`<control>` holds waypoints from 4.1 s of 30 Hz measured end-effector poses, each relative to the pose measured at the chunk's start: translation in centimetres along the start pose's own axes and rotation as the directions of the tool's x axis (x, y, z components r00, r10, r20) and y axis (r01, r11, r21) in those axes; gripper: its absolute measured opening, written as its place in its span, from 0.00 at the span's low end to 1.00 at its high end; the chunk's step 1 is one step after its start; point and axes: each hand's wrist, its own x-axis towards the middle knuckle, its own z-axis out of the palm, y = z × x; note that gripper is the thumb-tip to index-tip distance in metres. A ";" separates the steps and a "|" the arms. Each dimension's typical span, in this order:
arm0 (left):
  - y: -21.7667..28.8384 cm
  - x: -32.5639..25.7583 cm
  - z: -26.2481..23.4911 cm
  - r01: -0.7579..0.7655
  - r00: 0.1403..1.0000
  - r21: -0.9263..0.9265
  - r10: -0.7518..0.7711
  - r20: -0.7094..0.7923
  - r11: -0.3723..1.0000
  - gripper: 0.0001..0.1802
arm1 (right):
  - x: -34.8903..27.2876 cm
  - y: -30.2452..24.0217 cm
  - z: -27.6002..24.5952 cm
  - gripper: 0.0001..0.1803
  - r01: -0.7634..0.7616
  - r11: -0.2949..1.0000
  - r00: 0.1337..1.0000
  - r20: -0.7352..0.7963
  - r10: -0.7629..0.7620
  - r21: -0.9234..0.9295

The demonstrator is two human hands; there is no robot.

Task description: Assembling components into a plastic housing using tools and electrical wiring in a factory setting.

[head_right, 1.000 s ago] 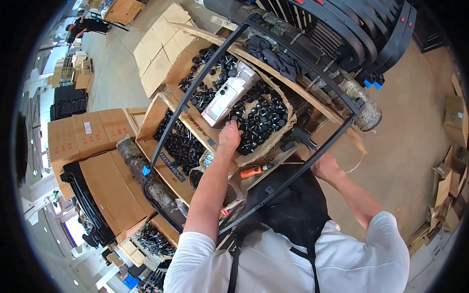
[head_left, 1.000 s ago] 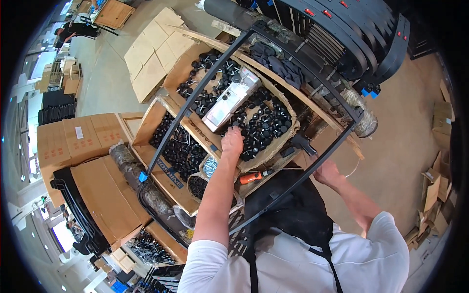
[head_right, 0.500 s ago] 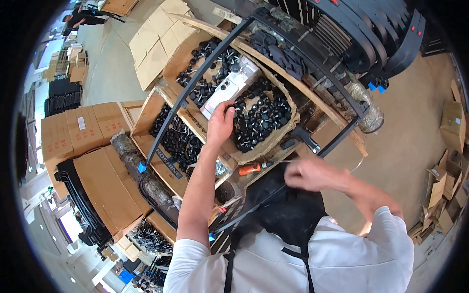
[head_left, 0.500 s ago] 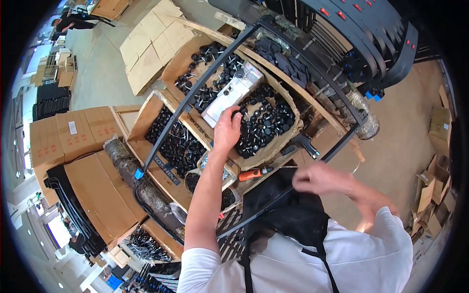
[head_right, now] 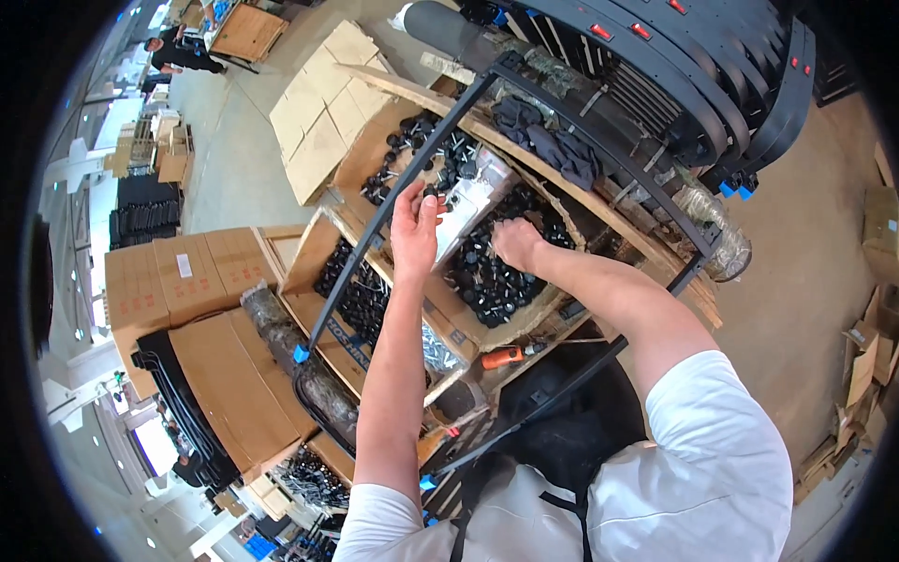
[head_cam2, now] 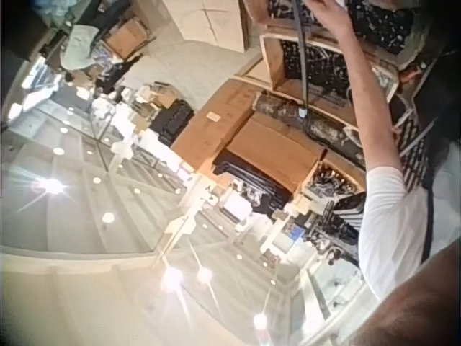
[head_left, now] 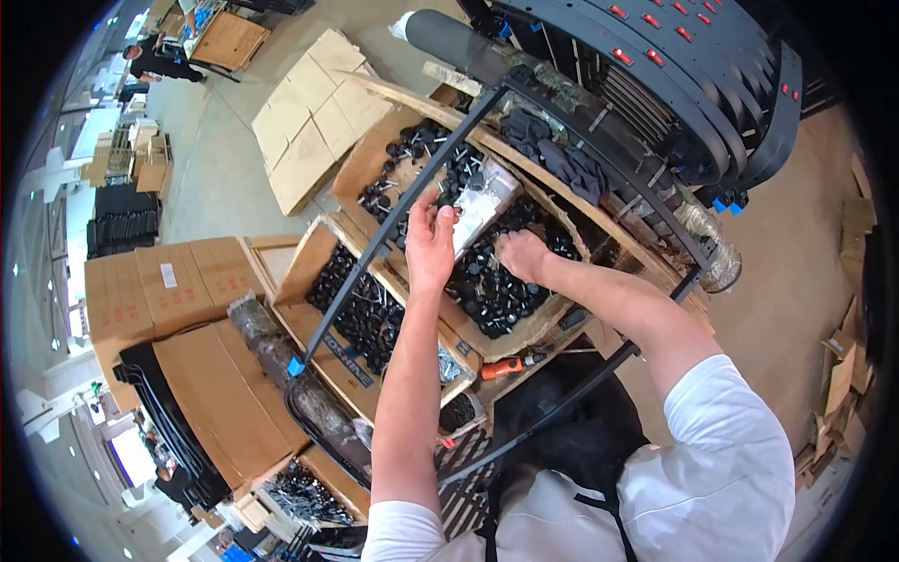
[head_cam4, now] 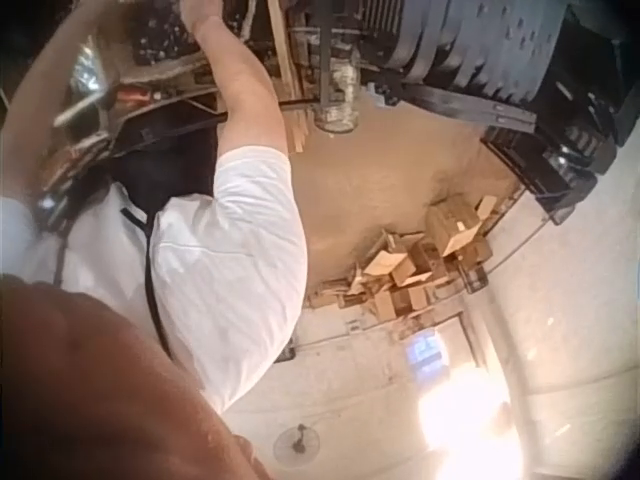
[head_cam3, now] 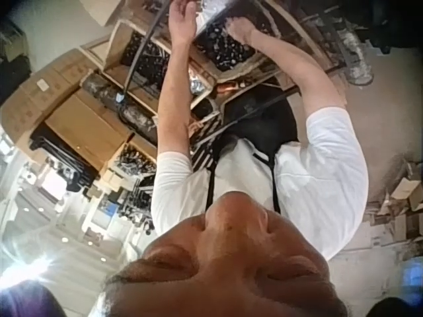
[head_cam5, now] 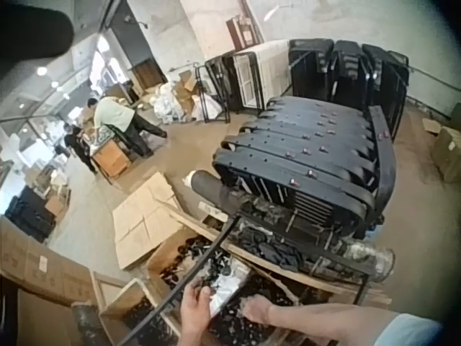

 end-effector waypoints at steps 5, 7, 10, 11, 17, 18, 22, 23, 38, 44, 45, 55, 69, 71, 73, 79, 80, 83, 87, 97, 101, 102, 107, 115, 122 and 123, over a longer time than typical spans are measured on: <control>2.5 5.5 2.6 -0.163 0.984 0.182 0.173 -0.041 0.970 0.20 | -0.9 0.4 -2.0 0.11 -0.072 0.988 0.997 0.031 0.068 0.140; 4.1 8.5 5.2 -0.287 0.950 0.230 0.307 -0.054 0.930 0.20 | -1.8 0.5 -2.5 0.14 -0.099 0.952 0.995 0.010 0.100 0.288; 4.4 13.8 6.3 -0.368 0.913 0.214 0.395 -0.099 0.905 0.21 | -2.0 -1.6 -9.2 0.19 -0.170 0.893 0.979 0.177 0.104 0.416; 4.6 15.5 7.3 -0.373 0.913 0.207 0.397 -0.091 0.904 0.21 | -3.2 -1.4 -9.6 0.18 -0.125 0.858 0.991 0.105 0.083 0.498; 4.2 19.3 11.4 -0.370 0.929 0.225 0.356 0.100 0.901 0.20 | -10.6 2.7 -17.6 0.20 -0.265 0.500 0.964 0.239 0.117 0.824; 4.1 19.4 11.4 -0.385 0.923 0.245 0.372 0.096 0.890 0.19 | -11.6 2.9 -18.4 0.20 -0.400 0.362 0.916 0.375 0.141 0.842; 3.6 19.6 10.8 -0.435 0.900 0.202 0.415 0.133 0.878 0.19 | -15.3 3.0 -19.4 0.14 -0.408 -0.178 0.849 0.444 0.287 0.896; 3.6 19.1 11.0 -0.446 0.894 0.218 0.424 0.144 0.868 0.19 | -16.3 3.3 -19.1 0.14 -0.417 -0.144 0.859 0.441 0.261 0.898; 3.7 19.8 10.8 -0.540 0.842 0.351 0.483 0.242 0.765 0.19 | -24.0 2.8 -21.3 0.23 -0.356 0.119 0.705 0.183 0.686 0.927; 2.4 20.6 10.7 -0.418 0.894 0.042 0.403 0.198 0.907 0.18 | -27.3 3.7 -21.0 0.20 -0.505 0.150 0.552 0.185 0.813 0.850; 2.5 20.4 11.0 -0.353 0.918 0.041 0.337 0.210 0.935 0.17 | -27.7 4.0 -20.6 0.18 -0.479 0.150 0.530 0.148 0.835 0.865; 1.8 20.9 11.2 -0.448 0.876 0.015 0.436 0.206 0.894 0.14 | -30.6 7.0 -21.6 0.19 -0.684 0.315 0.421 0.004 0.907 0.657; 3.6 19.5 11.6 -0.383 0.918 0.264 0.334 0.213 0.885 0.15 | -31.0 6.9 -21.6 0.17 -0.702 0.424 0.525 0.013 0.851 0.573; 3.4 19.7 11.4 -0.426 0.898 0.200 0.386 0.209 0.882 0.16 | -30.9 6.8 -21.6 0.17 -0.699 0.492 0.551 -0.046 0.833 0.519; 2.5 20.2 10.7 -0.411 0.898 0.039 0.397 0.191 0.911 0.16 | -30.3 6.6 -21.9 0.17 -0.734 0.463 0.540 0.013 0.842 0.497; 2.3 20.5 10.7 -0.315 0.935 0.098 0.291 0.204 0.944 0.17 | -29.4 7.0 -22.3 0.19 -0.854 0.433 0.478 0.103 0.873 0.290; 2.7 20.2 10.9 -0.313 0.935 0.097 0.289 0.205 0.945 0.17 | -29.5 7.2 -22.1 0.21 -0.858 0.422 0.464 0.090 0.881 0.292; 3.9 19.6 11.4 -0.301 0.945 0.218 0.260 0.198 0.928 0.17 | -29.2 7.5 -22.8 0.22 -0.890 0.401 0.429 0.101 0.898 0.218; 2.7 20.5 11.1 -0.363 0.918 0.015 0.355 0.174 0.932 0.17 | -28.7 8.4 -21.6 0.22 -0.908 0.386 0.409 0.144 0.901 0.161; 1.7 20.9 10.9 -0.390 0.913 0.046 0.380 0.148 0.920 0.18 | -28.2 8.6 -23.4 0.26 -0.899 0.434 0.394 0.318 0.862 -0.062; 1.8 20.5 11.1 -0.327 0.935 0.037 0.318 0.156 0.944 0.18 | -26.5 7.2 -25.8 0.27 -0.899 0.438 0.436 0.164 0.885 0.022; 1.8 20.5 11.1 -0.289 0.945 0.053 0.277 0.173 0.956 0.18 | -26.6 7.2 -25.8 0.27 -0.898 0.440 0.437 0.164 0.885 0.019; 2.2 20.1 11.2 -0.426 0.901 0.179 0.397 0.177 0.887 0.17 | -29.7 8.3 -24.6 0.25 -0.678 0.657 0.513 0.429 0.744 -0.329; 2.9 19.6 11.6 -0.288 0.951 0.158 0.264 0.160 0.944 0.15 | -28.6 8.2 -24.8 0.13 -0.632 0.704 0.572 0.419 0.706 -0.324; 2.2 20.5 10.5 -0.363 0.925 0.074 0.350 0.144 0.929 0.17 | -27.7 7.5 -25.4 0.09 -0.659 0.720 0.667 0.272 0.694 -0.218; 1.9 21.1 10.1 -0.356 0.929 0.108 0.339 0.152 0.928 0.17 | -27.8 7.4 -25.0 0.09 -0.663 0.718 0.667 0.268 0.695 -0.213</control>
